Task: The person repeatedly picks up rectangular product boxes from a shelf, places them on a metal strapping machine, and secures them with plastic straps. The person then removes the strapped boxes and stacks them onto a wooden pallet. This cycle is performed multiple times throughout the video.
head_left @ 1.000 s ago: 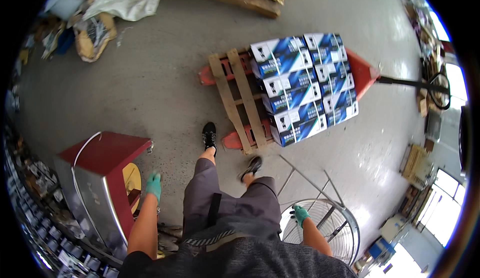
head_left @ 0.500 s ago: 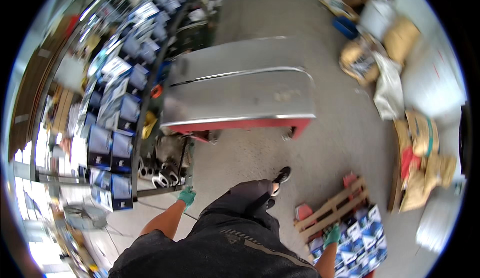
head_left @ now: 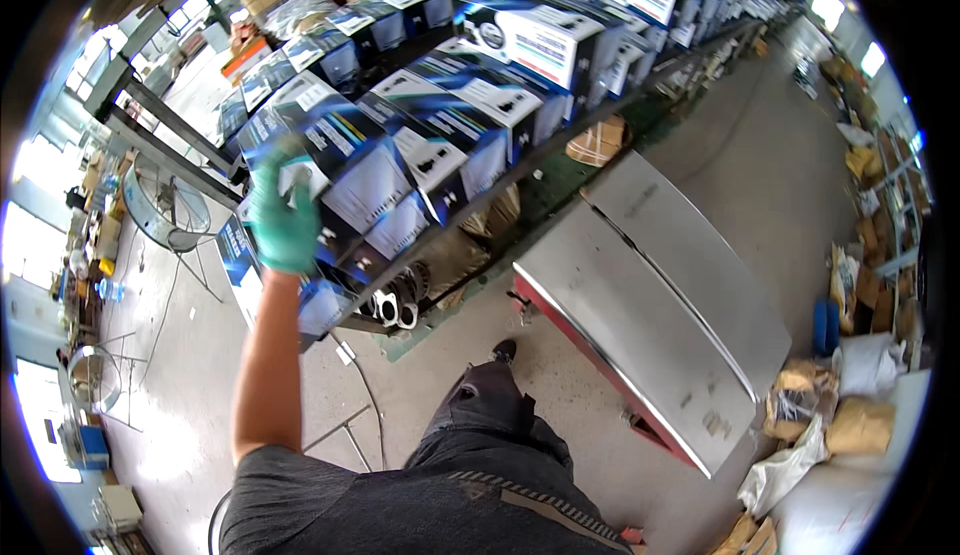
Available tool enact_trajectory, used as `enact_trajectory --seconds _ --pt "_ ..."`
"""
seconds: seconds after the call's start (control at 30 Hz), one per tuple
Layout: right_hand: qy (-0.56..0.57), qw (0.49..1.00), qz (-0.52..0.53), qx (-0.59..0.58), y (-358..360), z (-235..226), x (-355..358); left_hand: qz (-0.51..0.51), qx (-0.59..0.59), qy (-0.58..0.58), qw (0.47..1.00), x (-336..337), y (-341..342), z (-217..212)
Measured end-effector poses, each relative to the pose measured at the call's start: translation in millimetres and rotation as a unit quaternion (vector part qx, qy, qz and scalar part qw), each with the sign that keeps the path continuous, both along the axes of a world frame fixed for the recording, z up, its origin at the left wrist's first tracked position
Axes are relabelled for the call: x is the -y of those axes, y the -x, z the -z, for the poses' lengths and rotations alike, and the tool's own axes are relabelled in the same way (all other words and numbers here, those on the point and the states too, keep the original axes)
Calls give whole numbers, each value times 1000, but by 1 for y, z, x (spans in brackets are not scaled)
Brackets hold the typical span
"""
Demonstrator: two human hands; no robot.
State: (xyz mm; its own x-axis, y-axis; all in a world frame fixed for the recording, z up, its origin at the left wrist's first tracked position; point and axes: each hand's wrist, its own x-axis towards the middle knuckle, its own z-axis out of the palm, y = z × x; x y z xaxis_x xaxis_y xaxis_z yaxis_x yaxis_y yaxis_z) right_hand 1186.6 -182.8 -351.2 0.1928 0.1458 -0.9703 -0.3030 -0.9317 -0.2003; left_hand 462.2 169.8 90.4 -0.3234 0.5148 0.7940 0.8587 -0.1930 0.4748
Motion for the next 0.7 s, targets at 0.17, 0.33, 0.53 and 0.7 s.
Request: enact_trajectory --seconds 0.17,0.33,0.53,0.7 --pt "-95 989 -41 -108 89 -58 -245 -290 19 195 937 -26 350 43" --pt "-267 867 -415 -71 326 -201 -468 -112 429 149 884 -52 468 122" --pt "-323 761 -472 -307 581 -273 -529 75 638 109 758 -29 469 121" --pt "-266 836 -242 -414 631 -251 -525 -68 525 81 845 -2 367 111"
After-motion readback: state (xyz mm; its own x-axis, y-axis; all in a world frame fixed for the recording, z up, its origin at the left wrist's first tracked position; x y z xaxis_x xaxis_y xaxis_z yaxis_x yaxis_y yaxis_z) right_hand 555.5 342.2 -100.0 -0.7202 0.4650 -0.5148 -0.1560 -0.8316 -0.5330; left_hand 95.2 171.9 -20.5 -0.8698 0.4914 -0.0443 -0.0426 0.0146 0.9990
